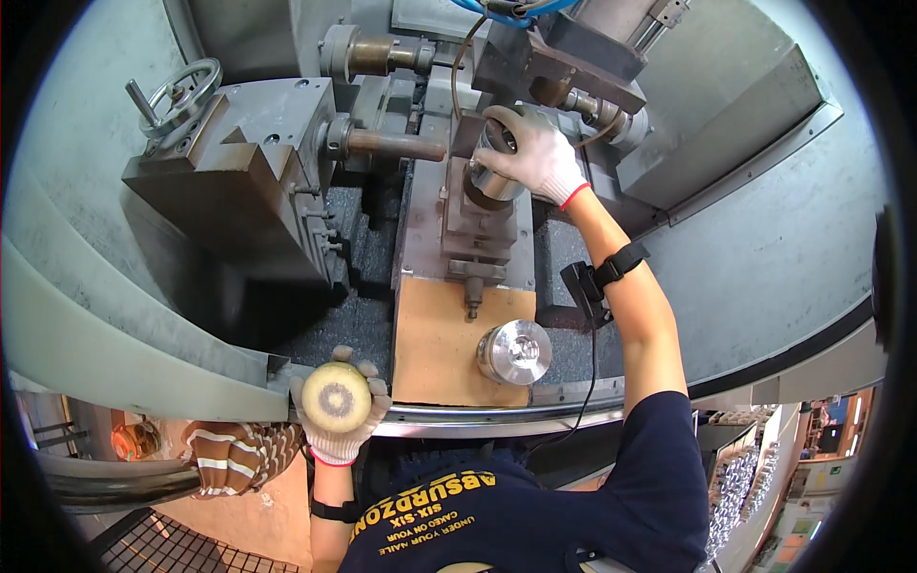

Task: Using a machine to process or fabricate metal pistons on a factory floor.

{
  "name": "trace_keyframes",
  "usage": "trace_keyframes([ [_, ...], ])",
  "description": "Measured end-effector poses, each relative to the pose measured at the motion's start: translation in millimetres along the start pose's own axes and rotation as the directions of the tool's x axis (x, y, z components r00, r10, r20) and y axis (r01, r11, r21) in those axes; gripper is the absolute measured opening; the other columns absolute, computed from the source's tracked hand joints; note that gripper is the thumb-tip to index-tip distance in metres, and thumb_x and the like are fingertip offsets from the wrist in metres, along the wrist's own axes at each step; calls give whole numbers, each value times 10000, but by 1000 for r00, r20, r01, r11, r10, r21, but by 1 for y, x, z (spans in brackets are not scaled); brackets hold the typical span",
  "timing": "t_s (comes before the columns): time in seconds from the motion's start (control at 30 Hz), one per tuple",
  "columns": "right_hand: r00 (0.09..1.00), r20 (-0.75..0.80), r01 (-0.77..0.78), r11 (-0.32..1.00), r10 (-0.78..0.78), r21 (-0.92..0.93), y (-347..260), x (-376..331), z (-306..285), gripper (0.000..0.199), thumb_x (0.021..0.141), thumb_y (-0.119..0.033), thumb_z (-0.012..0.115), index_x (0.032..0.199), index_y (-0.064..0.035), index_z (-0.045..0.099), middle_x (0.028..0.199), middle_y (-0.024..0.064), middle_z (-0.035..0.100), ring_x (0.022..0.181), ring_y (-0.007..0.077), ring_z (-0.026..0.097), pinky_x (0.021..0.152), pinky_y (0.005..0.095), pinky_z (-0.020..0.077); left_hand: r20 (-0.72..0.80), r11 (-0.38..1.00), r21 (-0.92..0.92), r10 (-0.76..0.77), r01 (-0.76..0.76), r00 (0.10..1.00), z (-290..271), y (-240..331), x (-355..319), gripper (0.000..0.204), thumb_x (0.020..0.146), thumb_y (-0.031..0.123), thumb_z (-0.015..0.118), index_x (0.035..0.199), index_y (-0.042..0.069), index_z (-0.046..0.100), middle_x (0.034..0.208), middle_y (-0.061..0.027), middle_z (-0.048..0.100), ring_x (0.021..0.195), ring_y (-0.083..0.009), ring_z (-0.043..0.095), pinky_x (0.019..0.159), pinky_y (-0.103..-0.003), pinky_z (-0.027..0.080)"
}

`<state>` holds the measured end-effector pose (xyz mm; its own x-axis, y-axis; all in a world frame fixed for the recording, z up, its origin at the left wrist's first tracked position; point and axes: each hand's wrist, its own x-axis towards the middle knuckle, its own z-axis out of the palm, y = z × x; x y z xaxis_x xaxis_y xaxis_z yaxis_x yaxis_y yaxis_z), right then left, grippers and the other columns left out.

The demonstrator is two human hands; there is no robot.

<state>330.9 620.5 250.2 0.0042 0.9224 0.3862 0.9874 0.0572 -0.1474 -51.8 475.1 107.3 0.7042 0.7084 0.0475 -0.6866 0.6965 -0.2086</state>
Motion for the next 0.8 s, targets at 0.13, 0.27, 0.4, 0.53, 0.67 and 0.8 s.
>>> trace_keyframes([
  [0.13,999,9,-38,999,38,-14,2,1,0,621,726,-552,677,1216,-176,612,1043,160,634,995,355,626,859,434,514,23,1000,21,-11,10,1000,1,0,2,701,876,536,629,1369,74,439,1297,-269,514,1173,-420,539,1049,-547,406],
  [0.27,975,-205,55,985,-89,-166,0,-11,-12,691,740,-546,672,1258,-101,571,1099,189,610,1066,385,578,922,455,463,25,998,17,-57,57,998,4,-2,6,686,866,512,654,1353,68,460,1289,-260,517,1191,-415,523,1056,-551,398],
  [0.4,996,-93,-14,998,19,55,-74,-83,-33,652,757,-396,712,1293,-74,524,1208,197,558,1114,379,524,975,451,415,-29,999,38,25,-24,999,13,-8,-6,661,849,481,687,1315,53,495,1263,-245,529,1222,-410,491,1079,-552,379],
  [0.53,960,226,63,914,-166,401,-155,-206,-30,762,727,-462,740,1315,-47,490,1237,234,530,1126,409,532,981,467,423,-140,982,186,25,2,990,32,-38,-13,631,855,450,682,1300,39,506,1323,-203,506,1259,-379,471,1096,-525,368],
  [0.67,933,294,-26,777,-207,629,-212,-238,-26,938,670,-511,784,1385,-39,401,1265,236,504,1157,415,515,1004,460,421,-312,839,543,153,44,938,34,-78,-44,594,965,450,520,1417,85,398,1369,-105,508,1272,-246,494,1098,-405,390],
  [0.8,865,496,-381,541,-79,750,-214,-254,-12,863,711,-416,780,1391,-29,416,1281,205,535,1194,344,537,1009,420,436,-371,934,356,103,39,923,21,-78,-73,584,977,456,502,1427,100,391,1364,-73,512,1222,-245,512,1068,-385,387],
])
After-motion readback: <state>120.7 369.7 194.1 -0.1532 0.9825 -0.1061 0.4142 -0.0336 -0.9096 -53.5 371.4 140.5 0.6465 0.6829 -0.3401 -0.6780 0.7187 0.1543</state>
